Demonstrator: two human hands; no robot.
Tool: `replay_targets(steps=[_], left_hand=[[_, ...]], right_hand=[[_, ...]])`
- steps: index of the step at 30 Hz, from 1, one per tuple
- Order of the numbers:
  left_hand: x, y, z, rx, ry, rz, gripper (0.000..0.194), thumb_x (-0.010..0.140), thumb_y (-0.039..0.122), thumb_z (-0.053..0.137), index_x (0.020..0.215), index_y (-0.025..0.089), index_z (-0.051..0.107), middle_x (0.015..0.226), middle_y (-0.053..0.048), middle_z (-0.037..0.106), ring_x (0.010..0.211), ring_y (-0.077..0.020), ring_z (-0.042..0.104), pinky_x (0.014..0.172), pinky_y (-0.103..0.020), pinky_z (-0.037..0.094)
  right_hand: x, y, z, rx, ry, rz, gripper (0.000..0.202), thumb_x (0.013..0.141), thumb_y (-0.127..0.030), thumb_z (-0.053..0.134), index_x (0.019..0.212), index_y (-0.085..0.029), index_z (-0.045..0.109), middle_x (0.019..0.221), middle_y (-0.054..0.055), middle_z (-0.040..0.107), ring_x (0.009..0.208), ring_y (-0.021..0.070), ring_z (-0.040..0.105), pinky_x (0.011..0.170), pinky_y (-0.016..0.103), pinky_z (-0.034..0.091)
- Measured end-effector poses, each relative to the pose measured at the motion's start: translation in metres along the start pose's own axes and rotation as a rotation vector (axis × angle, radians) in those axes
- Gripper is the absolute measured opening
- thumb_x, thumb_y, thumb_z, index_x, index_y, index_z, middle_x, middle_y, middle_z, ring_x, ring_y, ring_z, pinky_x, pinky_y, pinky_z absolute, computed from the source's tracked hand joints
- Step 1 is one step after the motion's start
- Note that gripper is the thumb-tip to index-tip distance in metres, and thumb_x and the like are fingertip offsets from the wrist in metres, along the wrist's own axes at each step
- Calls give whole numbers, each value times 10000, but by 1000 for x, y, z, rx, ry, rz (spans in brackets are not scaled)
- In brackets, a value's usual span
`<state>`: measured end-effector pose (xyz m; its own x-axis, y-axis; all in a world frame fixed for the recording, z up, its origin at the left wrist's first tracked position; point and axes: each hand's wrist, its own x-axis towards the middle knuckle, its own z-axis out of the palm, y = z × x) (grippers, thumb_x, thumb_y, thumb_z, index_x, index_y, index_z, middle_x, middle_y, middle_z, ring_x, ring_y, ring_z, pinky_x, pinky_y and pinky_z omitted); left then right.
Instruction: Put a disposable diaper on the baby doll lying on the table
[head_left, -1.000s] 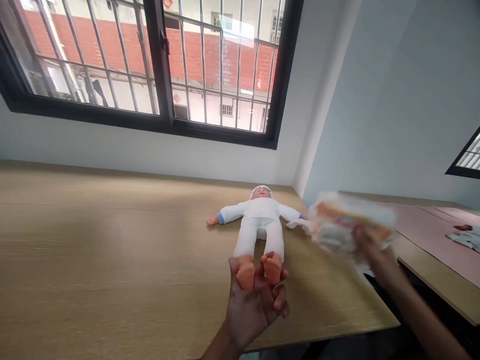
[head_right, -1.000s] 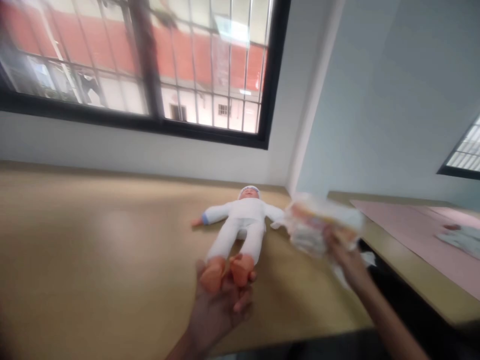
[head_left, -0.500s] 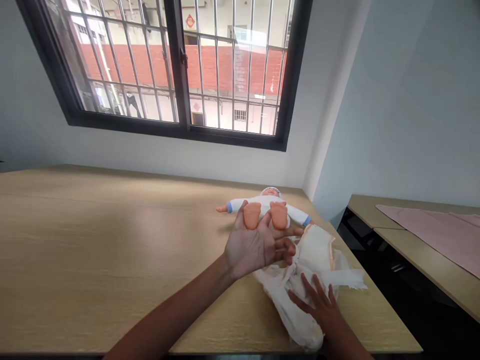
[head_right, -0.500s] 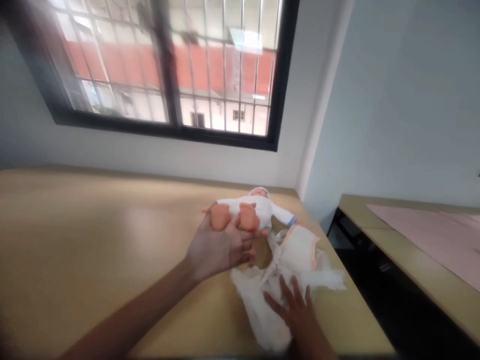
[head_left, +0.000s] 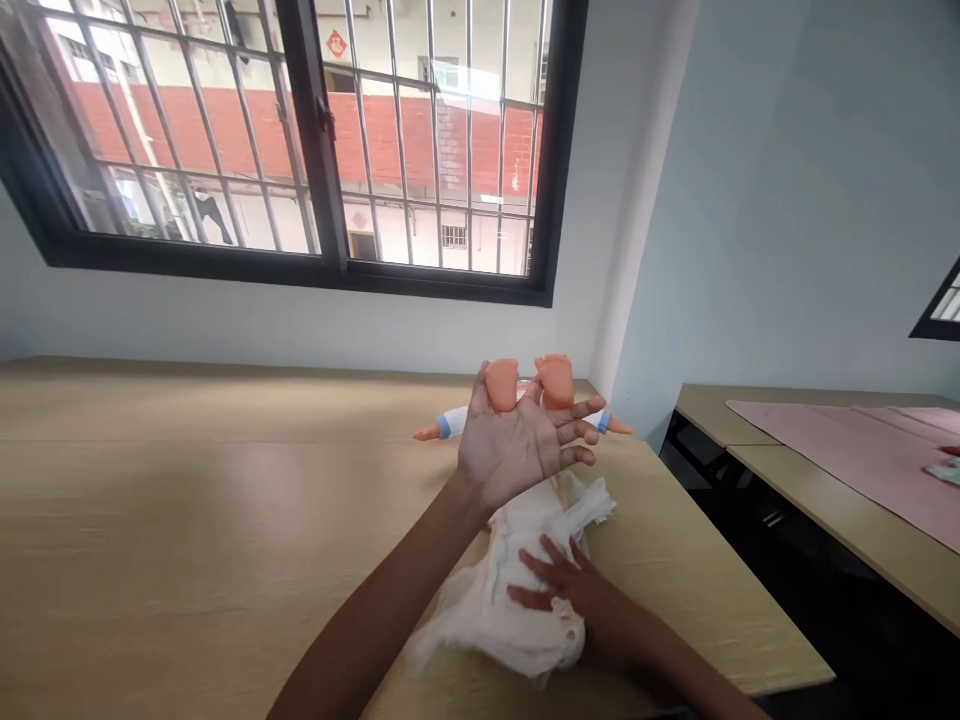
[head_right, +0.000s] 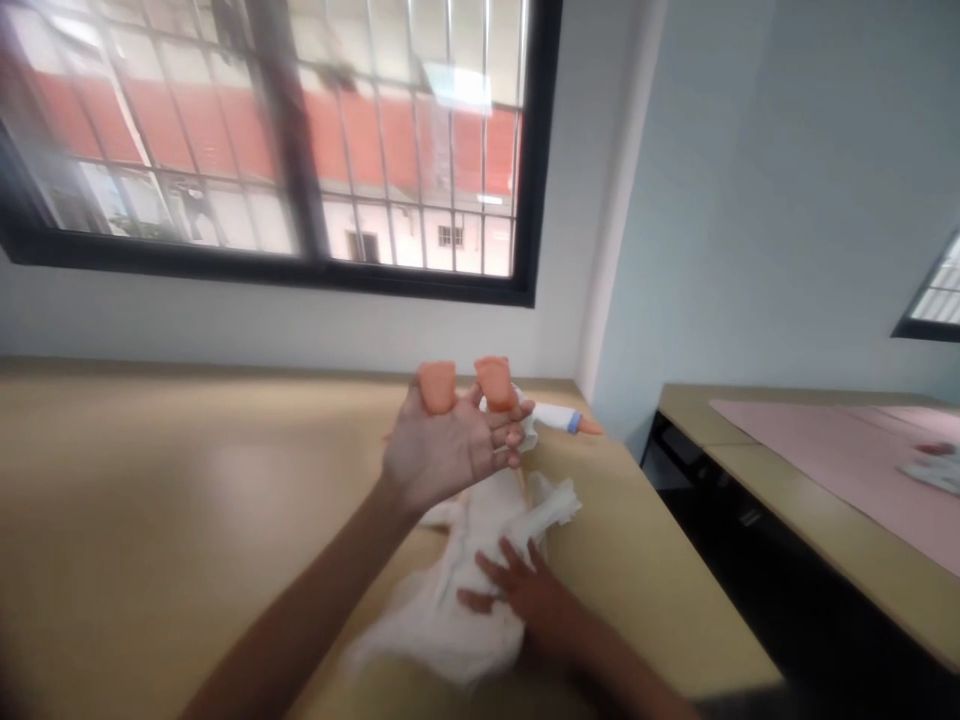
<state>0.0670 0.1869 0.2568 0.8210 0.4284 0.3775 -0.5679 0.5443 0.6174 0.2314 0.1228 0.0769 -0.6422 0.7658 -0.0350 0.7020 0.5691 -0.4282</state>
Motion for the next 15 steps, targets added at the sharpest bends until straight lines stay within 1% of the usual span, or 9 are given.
replay_targets(steps=[2, 4, 8, 12, 13, 15], left_hand=[[-2, 1, -1, 12, -17, -28, 384, 847, 502, 379, 1000, 167, 486, 1027, -159, 614, 825, -274, 602, 752, -399, 419], [-3, 2, -1, 42, -38, -41, 390, 858, 501, 356, 991, 158, 483, 1009, -163, 621, 830, -280, 606, 753, -407, 419], [-2, 4, -3, 78, -82, -46, 418, 857, 527, 367, 973, 143, 483, 1002, -168, 623, 860, -282, 608, 768, -404, 423], [-3, 7, -4, 70, -92, -51, 445, 850, 547, 371, 971, 135, 488, 991, -169, 614, 875, -292, 610, 763, -407, 432], [-3, 8, -4, 66, -82, -47, 440, 853, 542, 366, 970, 136, 490, 988, -166, 613, 871, -291, 612, 757, -405, 435], [-4, 11, -4, 56, -52, -31, 430, 857, 533, 360, 971, 141, 495, 988, -164, 612, 866, -289, 613, 745, -399, 440]], right_hand=[[11, 9, -3, -42, 33, 20, 743, 772, -313, 633, 1423, -407, 289, 1537, 23, 166, 1400, 370, 44, 1095, 620, 72], [22, 19, -3, -80, 63, 20, 751, 770, -280, 622, 1428, -397, 280, 1539, 23, 165, 1407, 350, 40, 1101, 601, 84], [37, 28, -10, -112, 93, -11, 695, 793, -280, 595, 1419, -383, 310, 1534, 22, 184, 1402, 355, 78, 1094, 589, 105], [37, 29, -17, -74, 200, -101, 568, 840, -276, 521, 1381, -383, 384, 1516, -1, 252, 1392, 344, 142, 1097, 554, 126], [36, 29, -16, -74, 197, -111, 559, 838, -276, 527, 1372, -384, 400, 1517, -4, 248, 1394, 341, 132, 1101, 549, 118], [34, 26, -13, -79, 133, -118, 570, 824, -293, 570, 1362, -395, 413, 1526, -8, 217, 1402, 344, 88, 1104, 558, 89]])
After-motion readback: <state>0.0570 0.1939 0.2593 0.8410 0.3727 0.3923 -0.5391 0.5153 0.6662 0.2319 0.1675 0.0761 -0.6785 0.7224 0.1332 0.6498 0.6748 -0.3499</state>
